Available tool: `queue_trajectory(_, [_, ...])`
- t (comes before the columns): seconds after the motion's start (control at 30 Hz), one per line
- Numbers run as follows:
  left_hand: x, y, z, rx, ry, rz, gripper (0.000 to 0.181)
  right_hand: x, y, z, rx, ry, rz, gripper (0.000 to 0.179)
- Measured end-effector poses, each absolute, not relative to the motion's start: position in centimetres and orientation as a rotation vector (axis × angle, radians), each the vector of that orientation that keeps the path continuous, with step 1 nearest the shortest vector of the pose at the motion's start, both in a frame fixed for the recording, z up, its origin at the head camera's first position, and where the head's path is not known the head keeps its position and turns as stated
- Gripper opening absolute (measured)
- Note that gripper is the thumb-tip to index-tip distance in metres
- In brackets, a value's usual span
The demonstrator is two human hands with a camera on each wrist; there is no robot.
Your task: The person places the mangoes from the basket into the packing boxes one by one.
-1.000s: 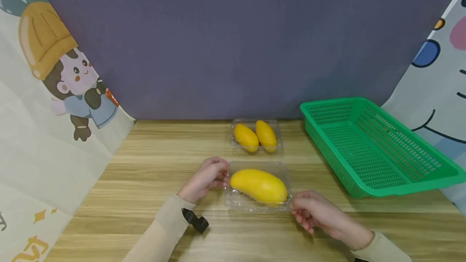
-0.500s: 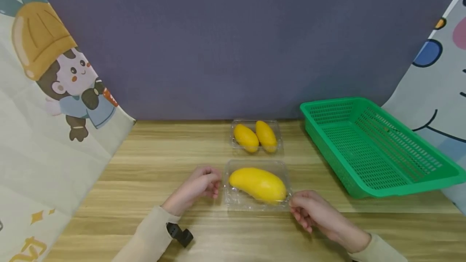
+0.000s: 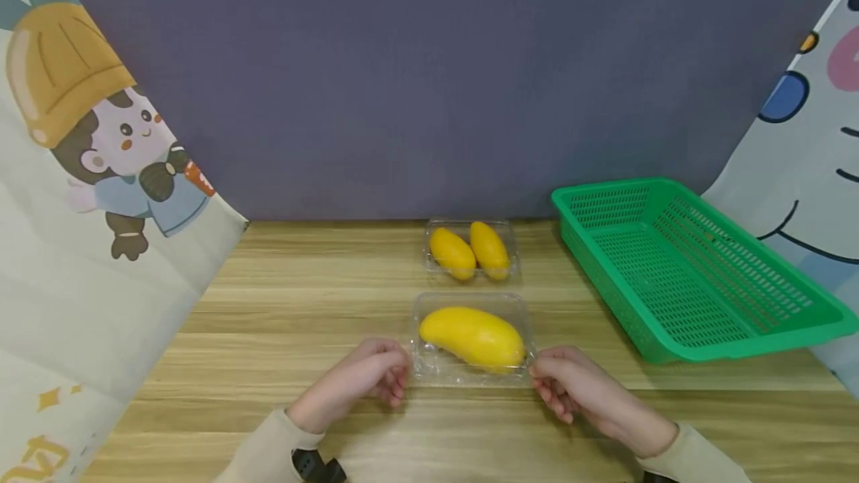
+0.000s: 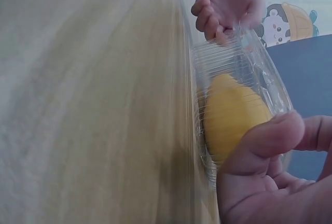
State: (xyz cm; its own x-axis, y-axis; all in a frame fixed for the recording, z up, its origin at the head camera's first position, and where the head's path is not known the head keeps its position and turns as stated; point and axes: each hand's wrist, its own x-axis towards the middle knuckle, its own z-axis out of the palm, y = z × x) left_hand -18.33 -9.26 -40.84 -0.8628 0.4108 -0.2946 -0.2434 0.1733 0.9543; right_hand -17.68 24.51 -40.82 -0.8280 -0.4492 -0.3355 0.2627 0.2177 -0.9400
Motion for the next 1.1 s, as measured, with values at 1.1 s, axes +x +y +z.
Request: queue_trajectory(1.1, [-17.4, -8.0, -40.9, 0.17, 1.991, 1.721, 0.02, -18.0, 24.0, -40.5, -0.198, 1.957, -1.636, 0.016])
